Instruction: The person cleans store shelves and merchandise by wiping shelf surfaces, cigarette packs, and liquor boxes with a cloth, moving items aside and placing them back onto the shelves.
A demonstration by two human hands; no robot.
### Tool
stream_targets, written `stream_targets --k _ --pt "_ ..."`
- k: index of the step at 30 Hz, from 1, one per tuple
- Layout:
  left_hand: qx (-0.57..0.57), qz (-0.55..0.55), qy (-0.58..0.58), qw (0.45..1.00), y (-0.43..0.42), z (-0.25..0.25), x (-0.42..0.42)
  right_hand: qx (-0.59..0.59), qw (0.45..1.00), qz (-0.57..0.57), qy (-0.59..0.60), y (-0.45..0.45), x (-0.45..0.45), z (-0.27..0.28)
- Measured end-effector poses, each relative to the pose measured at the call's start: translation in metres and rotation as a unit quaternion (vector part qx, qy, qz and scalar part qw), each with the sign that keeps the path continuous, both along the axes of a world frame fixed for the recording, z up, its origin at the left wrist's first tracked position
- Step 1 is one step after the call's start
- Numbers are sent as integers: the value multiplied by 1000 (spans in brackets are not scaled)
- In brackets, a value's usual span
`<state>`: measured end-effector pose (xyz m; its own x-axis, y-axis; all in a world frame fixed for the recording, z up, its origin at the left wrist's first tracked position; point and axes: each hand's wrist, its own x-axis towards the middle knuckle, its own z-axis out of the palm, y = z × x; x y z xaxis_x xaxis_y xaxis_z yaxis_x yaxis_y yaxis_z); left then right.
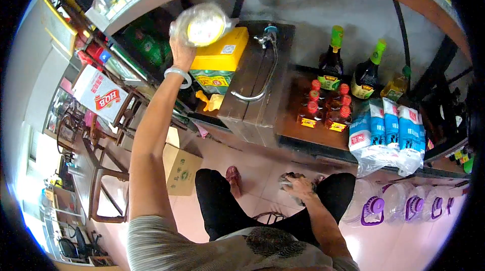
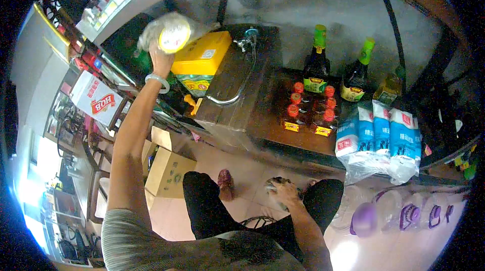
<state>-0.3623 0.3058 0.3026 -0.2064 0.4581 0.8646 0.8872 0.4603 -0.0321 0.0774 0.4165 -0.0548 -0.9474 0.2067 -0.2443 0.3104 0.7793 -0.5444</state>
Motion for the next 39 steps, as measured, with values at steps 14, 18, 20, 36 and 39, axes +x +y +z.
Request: stream_targets --k 14,18,20,36,39 --pt "-121 159 -164 966 69 -13 -115 -47 991 4 -128 2 -10 11" --pt "-307 336 -86 886 68 -51 -191 -34 997 17 -70 1 -6 -18" --pt "-342 373 -144 851 55 -43 -196 -29 999 25 -35 -1 -5 -30" --pt "181 -208 -588 760 36 42 -14 -65 992 39 -104 -4 -14 6" --pt "186 -161 -555 795 46 49 -13 -51 995 38 -80 -4 -13 -4"
